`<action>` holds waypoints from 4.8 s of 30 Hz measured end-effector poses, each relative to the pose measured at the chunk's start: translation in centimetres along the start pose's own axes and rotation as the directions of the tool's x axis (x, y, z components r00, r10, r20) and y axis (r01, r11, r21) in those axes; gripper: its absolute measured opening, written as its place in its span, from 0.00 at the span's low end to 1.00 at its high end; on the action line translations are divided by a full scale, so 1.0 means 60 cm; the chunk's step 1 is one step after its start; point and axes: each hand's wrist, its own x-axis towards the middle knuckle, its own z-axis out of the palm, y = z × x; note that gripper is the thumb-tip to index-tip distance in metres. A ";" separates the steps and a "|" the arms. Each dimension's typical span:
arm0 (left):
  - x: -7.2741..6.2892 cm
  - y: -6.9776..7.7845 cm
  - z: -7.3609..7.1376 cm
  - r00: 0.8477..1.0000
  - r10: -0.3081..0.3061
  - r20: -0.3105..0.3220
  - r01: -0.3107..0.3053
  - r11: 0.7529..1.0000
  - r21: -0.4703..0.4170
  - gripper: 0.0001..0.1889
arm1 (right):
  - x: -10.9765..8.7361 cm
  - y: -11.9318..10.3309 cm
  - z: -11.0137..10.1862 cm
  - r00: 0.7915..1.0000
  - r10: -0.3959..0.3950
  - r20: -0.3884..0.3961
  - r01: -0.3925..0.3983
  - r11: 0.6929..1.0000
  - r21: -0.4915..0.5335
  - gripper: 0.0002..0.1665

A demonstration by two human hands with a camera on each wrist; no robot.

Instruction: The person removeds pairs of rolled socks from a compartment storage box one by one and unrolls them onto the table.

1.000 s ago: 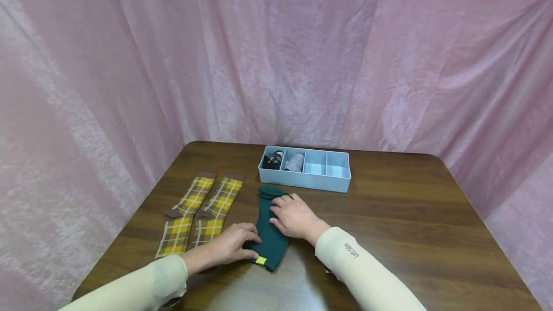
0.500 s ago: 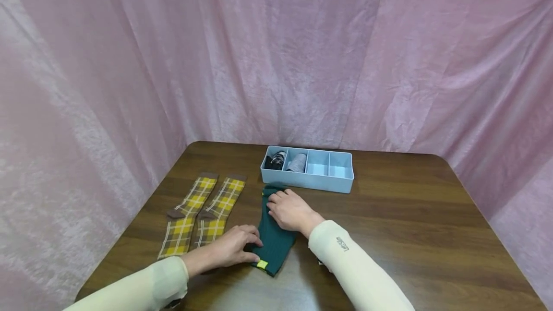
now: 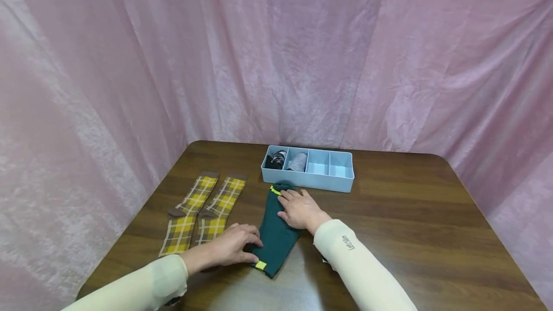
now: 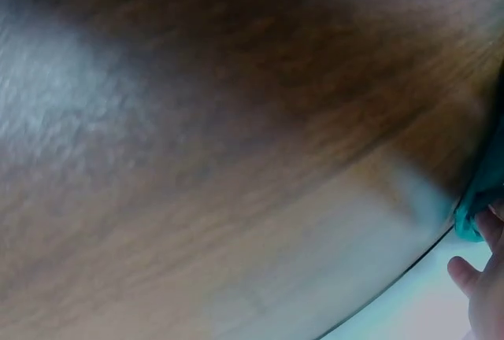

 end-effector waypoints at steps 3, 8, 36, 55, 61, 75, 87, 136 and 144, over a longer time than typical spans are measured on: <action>-0.002 -0.009 -0.010 1.000 0.011 0.017 -0.012 0.999 0.044 0.16 | -0.003 0.004 -0.005 1.000 -0.006 -0.023 0.006 1.000 -0.002 0.34; -0.004 -0.027 -0.028 0.999 0.015 0.043 -0.019 0.996 0.092 0.15 | -0.016 0.014 -0.016 0.994 -0.040 -0.097 0.034 0.997 -0.069 0.27; -0.002 -0.019 -0.013 0.982 -0.142 -0.121 0.149 0.988 0.043 0.17 | -0.083 0.069 -0.012 0.941 -0.268 -0.207 0.248 0.962 -0.118 0.19; 0.028 -0.048 -0.024 0.970 -0.234 -0.068 0.238 0.970 0.049 0.19 | -0.133 0.060 0.009 0.978 -0.123 -0.167 0.137 0.988 0.075 0.26; 0.036 -0.051 -0.022 0.950 -0.296 -0.099 0.290 0.954 -0.072 0.20 | -0.150 0.053 0.011 0.981 -0.125 -0.147 0.134 0.990 0.051 0.27; 0.079 -0.095 -0.026 0.951 -0.283 -0.124 0.282 0.959 -0.027 0.21 | -0.189 0.024 0.003 0.969 -0.183 -0.168 0.187 0.982 0.011 0.24; 0.114 -0.116 -0.034 0.944 -0.314 -0.104 0.326 0.937 0.122 0.19 | -0.197 -0.034 -0.002 0.910 -0.370 -0.188 0.363 0.929 -0.069 0.23; 0.171 -0.098 -0.022 0.922 -0.380 -0.075 0.368 0.920 -0.136 0.28 | -0.184 -0.110 0.002 0.873 -0.309 -0.379 0.410 0.885 0.223 0.17; 0.166 -0.104 -0.037 0.863 -0.505 0.019 0.484 0.815 -0.318 0.22 | -0.183 -0.116 0.003 0.919 -0.169 -0.355 0.284 0.909 0.304 0.13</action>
